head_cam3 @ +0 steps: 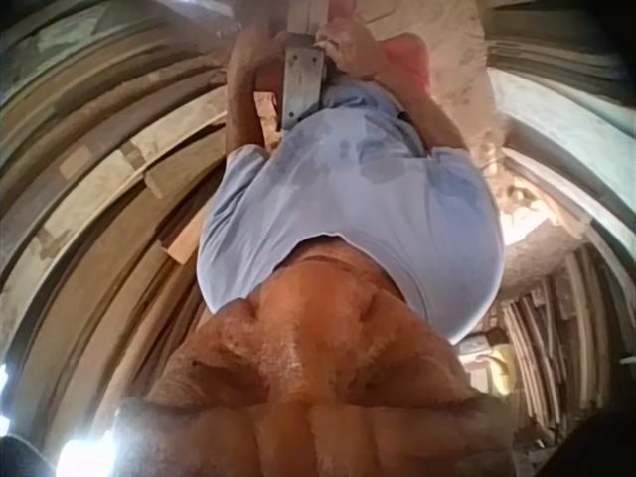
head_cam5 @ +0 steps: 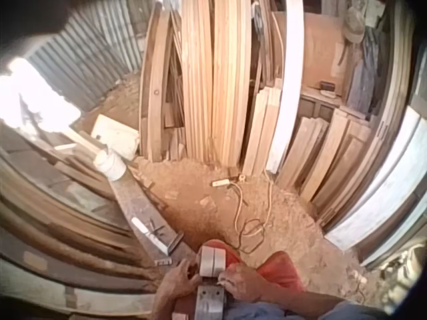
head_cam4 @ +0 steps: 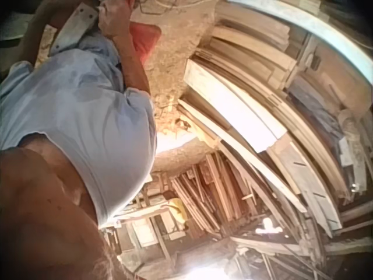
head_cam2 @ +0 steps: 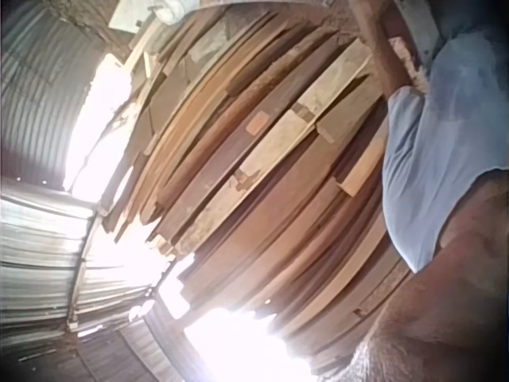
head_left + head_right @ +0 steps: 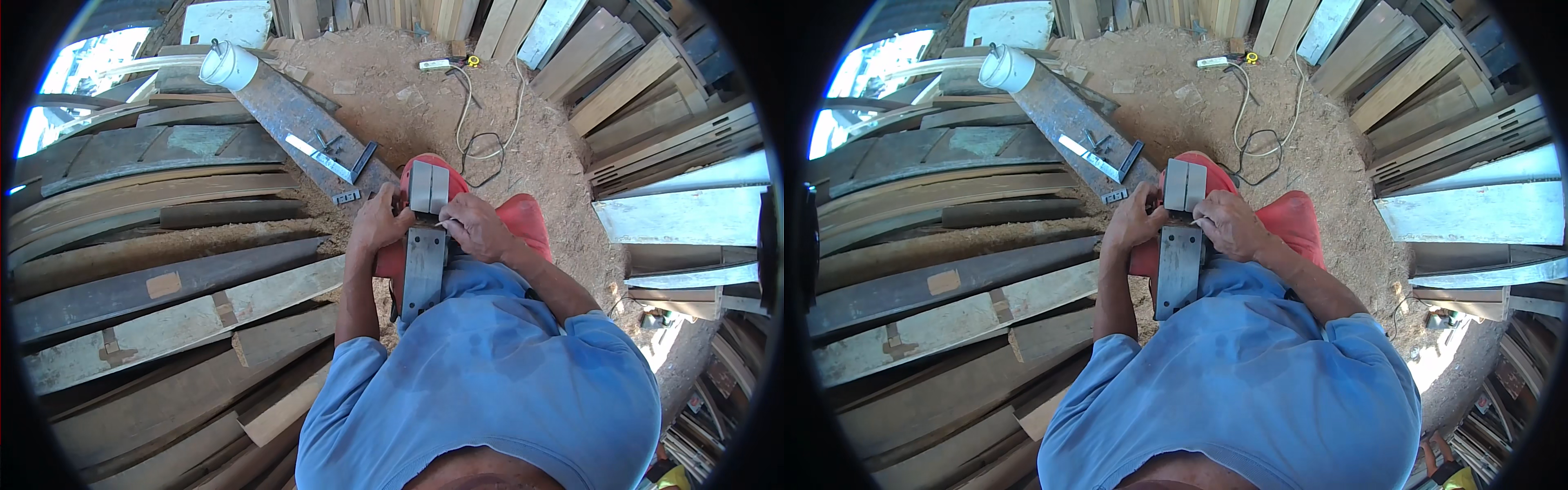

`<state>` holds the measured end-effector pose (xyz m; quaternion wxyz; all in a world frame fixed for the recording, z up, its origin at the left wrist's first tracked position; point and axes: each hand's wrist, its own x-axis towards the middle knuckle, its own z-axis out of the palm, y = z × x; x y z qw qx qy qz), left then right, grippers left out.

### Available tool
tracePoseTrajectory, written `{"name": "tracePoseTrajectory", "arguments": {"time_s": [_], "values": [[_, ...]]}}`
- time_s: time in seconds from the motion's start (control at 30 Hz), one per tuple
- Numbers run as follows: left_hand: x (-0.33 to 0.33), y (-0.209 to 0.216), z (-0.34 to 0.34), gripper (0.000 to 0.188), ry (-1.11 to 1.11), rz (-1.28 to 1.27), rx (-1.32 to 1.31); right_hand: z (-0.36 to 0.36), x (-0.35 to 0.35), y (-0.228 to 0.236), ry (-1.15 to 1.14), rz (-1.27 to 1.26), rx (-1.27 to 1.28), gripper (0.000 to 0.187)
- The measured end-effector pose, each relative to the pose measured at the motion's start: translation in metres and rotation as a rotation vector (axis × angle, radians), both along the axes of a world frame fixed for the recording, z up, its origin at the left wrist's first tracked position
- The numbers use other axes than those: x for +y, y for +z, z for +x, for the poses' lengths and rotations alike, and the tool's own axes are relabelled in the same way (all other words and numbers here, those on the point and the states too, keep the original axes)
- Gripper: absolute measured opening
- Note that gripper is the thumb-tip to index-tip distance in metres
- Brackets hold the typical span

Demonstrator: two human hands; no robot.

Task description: The person holds an electric woodworking plane and removes debris from the blades by hand and with a small tool. The person also wipes the underside of the tool and picks up a small metal piece from the ground.

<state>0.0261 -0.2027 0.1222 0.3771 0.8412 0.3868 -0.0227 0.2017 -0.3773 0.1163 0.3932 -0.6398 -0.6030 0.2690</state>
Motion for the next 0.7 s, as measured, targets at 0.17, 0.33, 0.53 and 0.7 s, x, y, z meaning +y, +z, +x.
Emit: {"name": "tracePoseTrajectory", "arguments": {"time_s": [0.17,0.33,0.53,0.7], "values": [[0.002,-0.005,-0.002,0.042,0.0,-0.011,-0.021,-0.014,0.017,0.0,-0.017,0.077,0.061,0.009],[0.005,-0.001,-0.001,0.045,0.0,-0.052,-0.003,-0.02,0.022,0.002,-0.022,0.121,0.096,0.008],[0.004,-0.004,-0.004,0.046,-0.019,-0.045,-0.034,-0.006,0.009,0.002,0.006,0.085,-0.068,0.011],[0.005,-0.007,-0.004,0.047,-0.01,-0.101,-0.055,-0.013,0.015,0.001,-0.002,0.092,-0.015,0.01]]}}
